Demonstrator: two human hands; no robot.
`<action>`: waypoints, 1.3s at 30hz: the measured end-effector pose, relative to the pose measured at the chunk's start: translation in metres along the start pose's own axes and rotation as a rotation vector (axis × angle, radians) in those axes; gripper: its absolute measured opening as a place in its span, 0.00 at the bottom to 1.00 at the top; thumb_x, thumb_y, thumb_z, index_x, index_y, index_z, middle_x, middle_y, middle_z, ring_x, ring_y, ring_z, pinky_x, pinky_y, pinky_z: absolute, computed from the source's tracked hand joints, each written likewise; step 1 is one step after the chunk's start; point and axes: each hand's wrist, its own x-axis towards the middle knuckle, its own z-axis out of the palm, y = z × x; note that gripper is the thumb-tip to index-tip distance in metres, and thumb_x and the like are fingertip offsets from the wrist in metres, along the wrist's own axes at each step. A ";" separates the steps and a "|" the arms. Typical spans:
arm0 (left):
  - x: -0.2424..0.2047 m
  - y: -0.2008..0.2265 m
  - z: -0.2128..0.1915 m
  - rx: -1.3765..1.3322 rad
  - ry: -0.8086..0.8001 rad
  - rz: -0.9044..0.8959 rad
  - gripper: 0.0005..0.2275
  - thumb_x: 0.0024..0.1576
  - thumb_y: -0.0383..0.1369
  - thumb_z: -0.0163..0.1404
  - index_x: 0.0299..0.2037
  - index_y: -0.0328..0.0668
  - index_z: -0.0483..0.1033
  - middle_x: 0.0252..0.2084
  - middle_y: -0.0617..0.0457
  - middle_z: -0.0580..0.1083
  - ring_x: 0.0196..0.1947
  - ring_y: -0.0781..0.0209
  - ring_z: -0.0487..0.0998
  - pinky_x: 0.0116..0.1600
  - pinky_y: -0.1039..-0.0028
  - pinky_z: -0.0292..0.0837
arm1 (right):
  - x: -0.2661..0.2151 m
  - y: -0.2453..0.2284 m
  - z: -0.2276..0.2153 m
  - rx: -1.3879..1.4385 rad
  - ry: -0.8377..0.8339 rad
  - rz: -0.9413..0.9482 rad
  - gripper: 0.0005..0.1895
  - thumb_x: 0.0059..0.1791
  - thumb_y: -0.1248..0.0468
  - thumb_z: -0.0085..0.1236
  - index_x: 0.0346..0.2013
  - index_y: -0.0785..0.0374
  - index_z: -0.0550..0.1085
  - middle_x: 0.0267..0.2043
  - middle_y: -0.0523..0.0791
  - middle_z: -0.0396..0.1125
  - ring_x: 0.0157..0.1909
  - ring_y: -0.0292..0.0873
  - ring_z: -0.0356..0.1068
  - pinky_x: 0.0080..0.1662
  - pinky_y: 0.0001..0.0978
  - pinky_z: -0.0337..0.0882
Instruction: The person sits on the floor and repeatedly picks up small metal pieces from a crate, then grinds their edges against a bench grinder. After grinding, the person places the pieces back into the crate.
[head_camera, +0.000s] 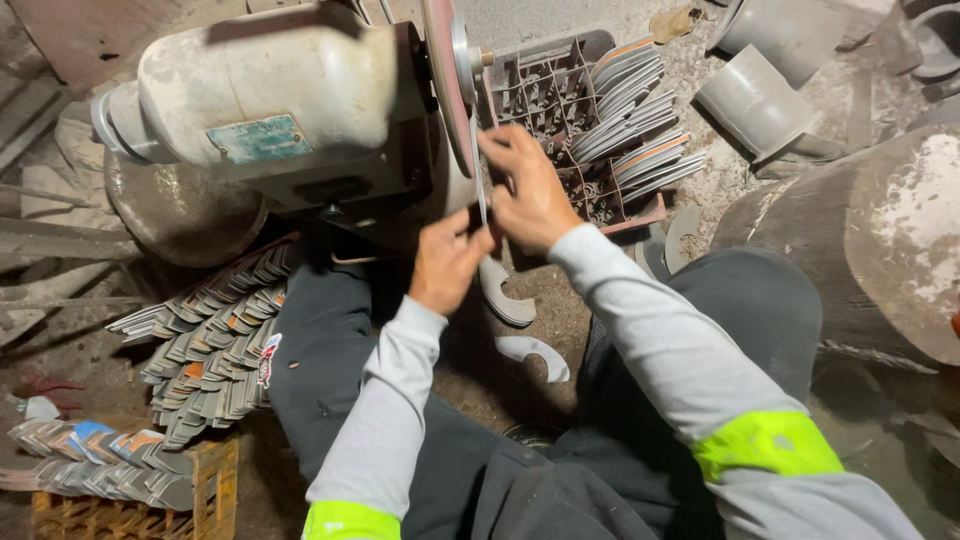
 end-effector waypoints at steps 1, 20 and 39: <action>-0.015 0.001 0.006 -0.085 -0.028 -0.004 0.17 0.60 0.35 0.57 0.57 0.34 0.77 0.41 0.58 0.76 0.37 0.73 0.74 0.43 0.79 0.72 | -0.015 -0.005 -0.007 0.031 -0.037 -0.031 0.34 0.42 0.76 0.49 0.65 0.72 0.69 0.64 0.56 0.61 0.69 0.56 0.59 0.70 0.42 0.57; -0.048 0.031 0.041 0.821 0.027 0.344 0.41 0.48 0.30 0.66 0.72 0.31 0.57 0.57 0.34 0.74 0.52 0.34 0.78 0.53 0.60 0.76 | -0.033 -0.006 -0.088 0.231 -0.329 0.289 0.20 0.48 0.61 0.63 0.52 0.67 0.76 0.43 0.47 0.77 0.46 0.38 0.75 0.48 0.32 0.75; 0.024 -0.003 0.013 -0.390 -0.064 -0.226 0.32 0.59 0.28 0.56 0.72 0.34 0.54 0.37 0.48 0.76 0.25 0.60 0.78 0.24 0.77 0.72 | 0.022 0.014 -0.005 0.076 0.001 0.008 0.29 0.43 0.75 0.47 0.60 0.71 0.72 0.51 0.54 0.68 0.51 0.51 0.71 0.55 0.36 0.70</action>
